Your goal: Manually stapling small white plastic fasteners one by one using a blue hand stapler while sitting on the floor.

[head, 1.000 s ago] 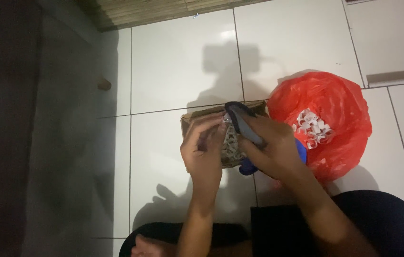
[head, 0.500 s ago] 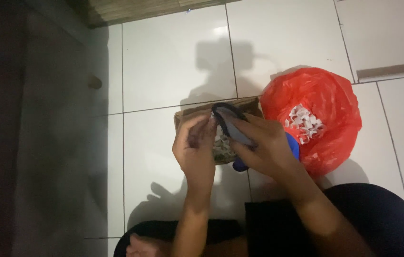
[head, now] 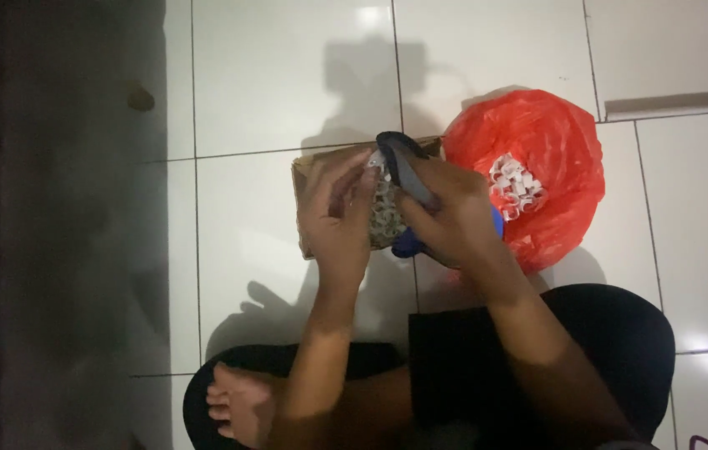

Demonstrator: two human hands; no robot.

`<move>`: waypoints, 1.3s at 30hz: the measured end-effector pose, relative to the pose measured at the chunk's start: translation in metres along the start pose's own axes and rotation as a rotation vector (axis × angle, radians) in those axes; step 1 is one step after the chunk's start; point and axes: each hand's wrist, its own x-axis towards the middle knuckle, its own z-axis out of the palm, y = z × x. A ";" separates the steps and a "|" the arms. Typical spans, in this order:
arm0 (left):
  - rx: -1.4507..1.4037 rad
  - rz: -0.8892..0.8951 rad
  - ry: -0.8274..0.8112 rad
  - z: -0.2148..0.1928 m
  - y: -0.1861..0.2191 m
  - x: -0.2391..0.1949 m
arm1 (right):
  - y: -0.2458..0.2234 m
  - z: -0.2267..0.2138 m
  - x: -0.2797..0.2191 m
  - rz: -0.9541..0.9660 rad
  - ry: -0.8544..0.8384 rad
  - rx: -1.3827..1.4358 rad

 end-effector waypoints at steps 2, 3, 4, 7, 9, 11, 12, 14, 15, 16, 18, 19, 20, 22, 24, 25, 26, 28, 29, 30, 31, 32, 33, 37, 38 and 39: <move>-0.001 0.008 -0.019 -0.003 -0.001 0.000 | -0.002 0.001 -0.001 0.012 0.011 -0.010; 0.001 0.017 -0.035 -0.004 -0.002 0.000 | -0.002 0.002 0.000 0.021 0.021 -0.017; 0.001 0.017 -0.035 -0.004 0.000 0.001 | -0.002 0.001 0.000 0.020 0.021 -0.017; 0.036 0.051 -0.037 -0.005 -0.001 0.003 | -0.002 0.001 0.001 0.026 0.026 0.024; 0.030 0.010 -0.002 -0.007 -0.012 -0.002 | 0.000 0.002 -0.001 0.050 0.013 0.070; 0.075 0.028 0.000 -0.007 -0.013 0.000 | -0.011 0.002 0.005 0.023 0.024 0.064; 0.116 0.045 0.004 -0.006 -0.013 0.002 | -0.017 0.002 0.007 -0.006 0.034 0.055; 0.106 0.068 0.007 -0.008 -0.014 0.001 | -0.011 0.001 0.005 0.032 0.030 0.077; 0.097 0.089 0.012 -0.009 -0.014 0.001 | -0.008 0.002 0.004 0.070 0.025 0.100; 0.096 0.091 0.010 -0.007 -0.006 0.003 | -0.007 0.002 0.004 0.069 0.028 0.099; 0.114 0.130 -0.013 -0.002 0.010 0.008 | -0.004 0.003 0.003 0.125 0.057 0.123; 0.114 0.130 -0.018 -0.003 0.010 0.008 | -0.002 0.003 0.003 0.127 0.062 0.122; 0.167 0.146 -0.038 -0.004 0.009 0.007 | 0.000 0.003 0.002 0.137 0.067 0.160; 0.219 0.162 -0.053 -0.006 0.004 0.006 | 0.003 0.000 0.002 0.144 0.068 0.197; 0.220 0.171 -0.053 -0.011 -0.005 0.003 | 0.003 -0.001 0.001 0.127 0.055 0.176; 0.218 0.173 -0.056 -0.012 -0.004 0.004 | 0.006 -0.006 0.001 0.127 0.058 0.174; 0.183 0.100 -0.042 -0.012 -0.004 0.004 | 0.010 -0.012 0.002 0.107 0.024 0.113; 0.151 0.020 -0.035 -0.016 -0.004 0.008 | 0.014 -0.027 0.002 0.096 -0.007 0.052; 0.339 -0.052 -0.136 -0.019 -0.004 0.013 | 0.014 -0.035 0.004 0.137 0.061 0.073; 0.526 -0.124 -0.238 -0.023 -0.005 0.018 | 0.014 -0.043 0.006 0.178 0.129 0.095; 0.531 -0.121 -0.248 -0.026 -0.012 0.019 | 0.028 -0.057 0.001 0.183 0.139 0.097; 0.705 -0.234 -0.315 -0.028 -0.019 0.020 | 0.042 -0.070 -0.004 0.444 0.151 -0.111; 0.877 -0.348 -0.387 -0.030 -0.026 0.019 | 0.054 -0.084 -0.013 0.712 0.160 -0.322; 1.048 -0.232 -0.445 -0.024 -0.039 0.013 | 0.082 -0.150 -0.045 0.040 0.392 -0.499; 1.094 -0.174 -0.406 -0.019 -0.036 0.011 | 0.075 -0.161 -0.048 0.140 0.522 -0.349; 1.139 -0.122 -0.369 -0.015 -0.032 0.005 | 0.067 -0.172 -0.053 0.247 0.639 -0.189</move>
